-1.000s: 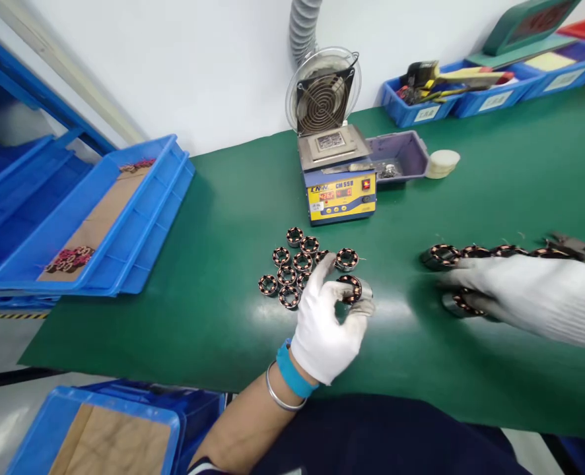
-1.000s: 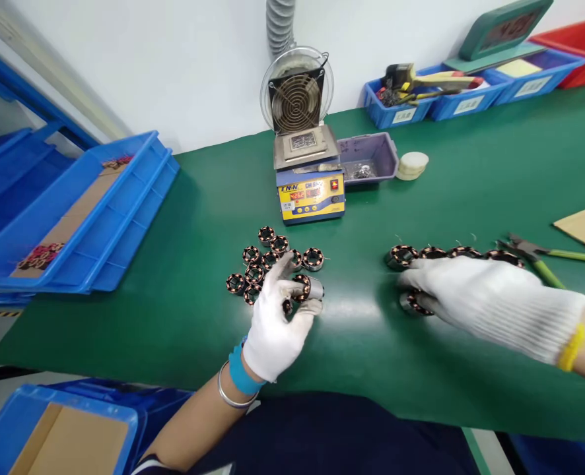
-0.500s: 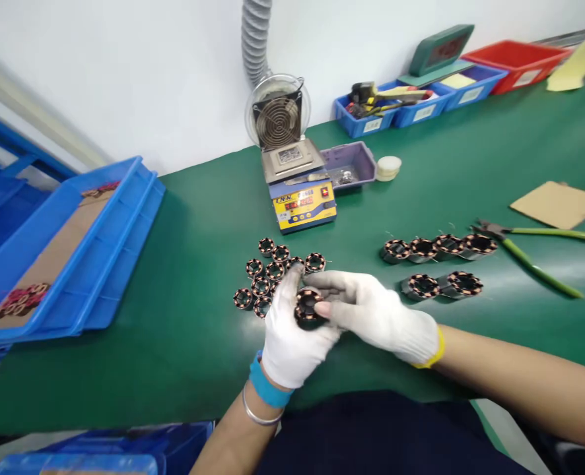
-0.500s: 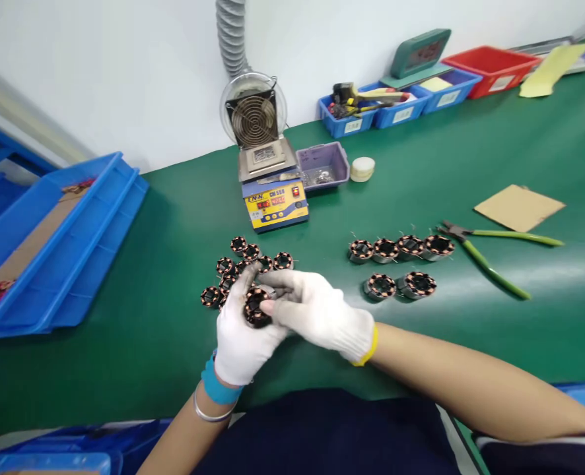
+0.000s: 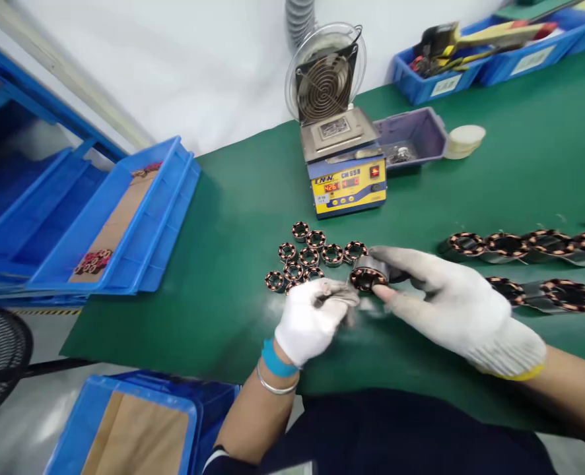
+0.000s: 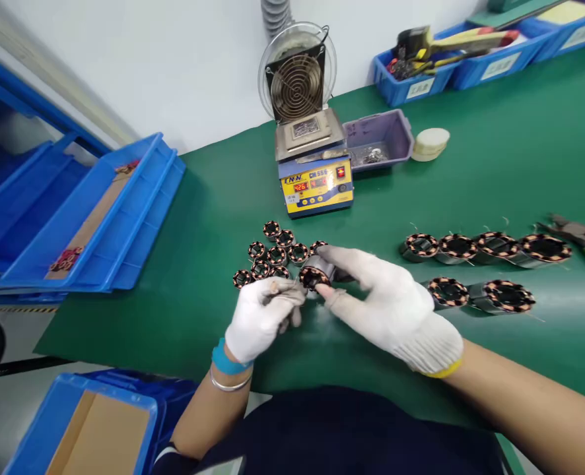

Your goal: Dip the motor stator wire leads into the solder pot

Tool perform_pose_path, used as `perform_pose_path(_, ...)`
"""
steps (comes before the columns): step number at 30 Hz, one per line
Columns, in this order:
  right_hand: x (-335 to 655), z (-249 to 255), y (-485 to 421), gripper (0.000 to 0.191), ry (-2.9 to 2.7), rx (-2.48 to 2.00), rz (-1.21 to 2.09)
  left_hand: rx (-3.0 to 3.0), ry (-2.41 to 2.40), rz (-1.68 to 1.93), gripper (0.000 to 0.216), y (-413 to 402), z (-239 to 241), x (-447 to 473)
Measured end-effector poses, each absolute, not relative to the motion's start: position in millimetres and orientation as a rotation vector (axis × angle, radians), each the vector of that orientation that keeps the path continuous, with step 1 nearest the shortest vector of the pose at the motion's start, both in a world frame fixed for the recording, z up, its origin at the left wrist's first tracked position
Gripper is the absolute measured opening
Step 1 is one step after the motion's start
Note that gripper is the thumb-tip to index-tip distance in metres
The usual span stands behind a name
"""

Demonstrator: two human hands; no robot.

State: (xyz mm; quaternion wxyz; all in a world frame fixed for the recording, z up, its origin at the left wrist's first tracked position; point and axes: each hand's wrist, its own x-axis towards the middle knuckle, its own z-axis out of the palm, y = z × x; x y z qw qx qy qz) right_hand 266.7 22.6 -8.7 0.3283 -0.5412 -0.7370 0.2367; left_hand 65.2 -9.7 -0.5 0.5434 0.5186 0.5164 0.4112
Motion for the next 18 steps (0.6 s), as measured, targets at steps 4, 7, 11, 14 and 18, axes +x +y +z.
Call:
perform_pose_path(4, 265, -2, 24, 0.052, -1.809, -1.498, 0.879, 0.961, 1.085, 1.258, 0.035, -8, 7, 56)
perform_pose_path(7, 261, -2, 24, 0.055, -1.721, -1.467, 1.046, 0.997, 1.269, 1.374, 0.04, -8, 3, 69)
perform_pose_path(11, 255, -4, 25, 0.058, -1.6, -1.403, 1.284, 1.112, 1.359, 1.341, 0.024, -12, 2, 83)
perform_pose_path(14, 255, -2, 29, 0.066, -1.441, -1.377, 1.478, 0.914, 1.279, 1.628, 0.027, -13, 5, 79)
perform_pose_path(18, 256, -3, 34, 0.084, -1.215, -1.271, 1.662, 0.716, 1.201, 1.528, 0.024, -10, 5, 76)
